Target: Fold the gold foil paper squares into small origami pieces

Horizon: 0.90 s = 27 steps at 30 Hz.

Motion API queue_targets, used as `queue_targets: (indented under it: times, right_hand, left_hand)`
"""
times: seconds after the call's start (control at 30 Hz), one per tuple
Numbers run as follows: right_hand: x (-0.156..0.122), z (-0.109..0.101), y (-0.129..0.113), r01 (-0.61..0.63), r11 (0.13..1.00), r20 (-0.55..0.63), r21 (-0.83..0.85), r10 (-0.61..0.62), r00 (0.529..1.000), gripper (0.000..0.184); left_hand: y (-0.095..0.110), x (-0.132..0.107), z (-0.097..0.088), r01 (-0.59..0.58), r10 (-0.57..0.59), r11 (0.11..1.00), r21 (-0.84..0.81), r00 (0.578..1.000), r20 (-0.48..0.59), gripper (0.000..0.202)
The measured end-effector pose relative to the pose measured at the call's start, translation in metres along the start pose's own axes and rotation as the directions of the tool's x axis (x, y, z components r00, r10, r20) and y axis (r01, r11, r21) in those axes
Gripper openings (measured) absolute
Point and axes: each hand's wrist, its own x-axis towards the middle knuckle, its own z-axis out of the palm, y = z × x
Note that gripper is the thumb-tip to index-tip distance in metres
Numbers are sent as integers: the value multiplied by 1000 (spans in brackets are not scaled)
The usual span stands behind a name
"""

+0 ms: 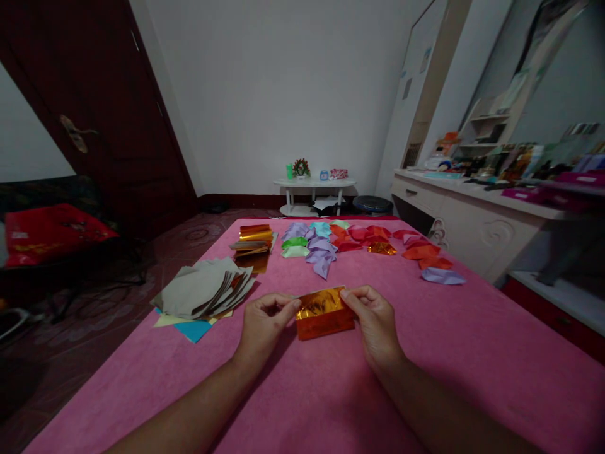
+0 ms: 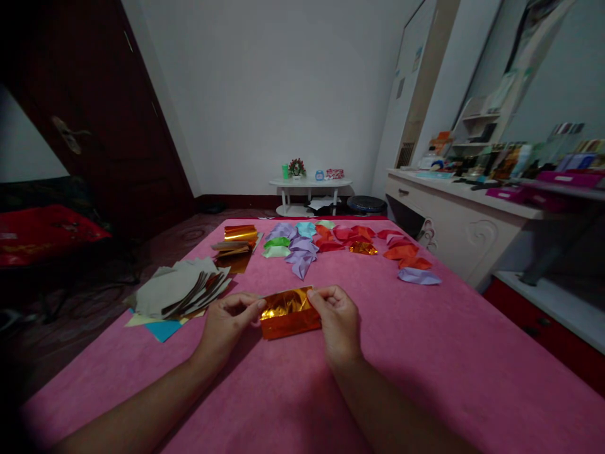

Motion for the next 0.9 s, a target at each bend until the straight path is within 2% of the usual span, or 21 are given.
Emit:
queue_targets:
  times: [0.23,0.33,0.47,0.53,0.6,0.77,0.9]
  right_hand:
    - [-1,1,-6,45,997,14,-63,-44,999,27]
    - [0,1,-7,70,983,17,-170,-68,998,25]
    - [4,-1,-4,98,928,48,-361,-87,995,19]
    - [7,-1,-3,110,891,94,-440,-76,993,15]
    - [10,-2,-2,126,832,132,-540,-64,989,13]
    - [13,-2,-1,182,602,179,-778,-66,982,6]
    - [12,-1,-5,230,469,225,-853,-67,972,5]
  left_hand:
    - [-4,0,1,23,-23,1000,13,999,-35,22]
    - [-10,4,0,17,-16,999,40,999,-34,23]
    - [-19,10,-4,37,-41,996,77,998,49,19]
    - [-20,12,-7,15,-34,985,169,994,107,15]
    - [-20,12,-8,-53,4,948,315,988,155,12]
    - [-15,8,-6,-213,55,786,581,959,277,14]
    - [-9,5,-5,-291,47,602,743,942,331,21]
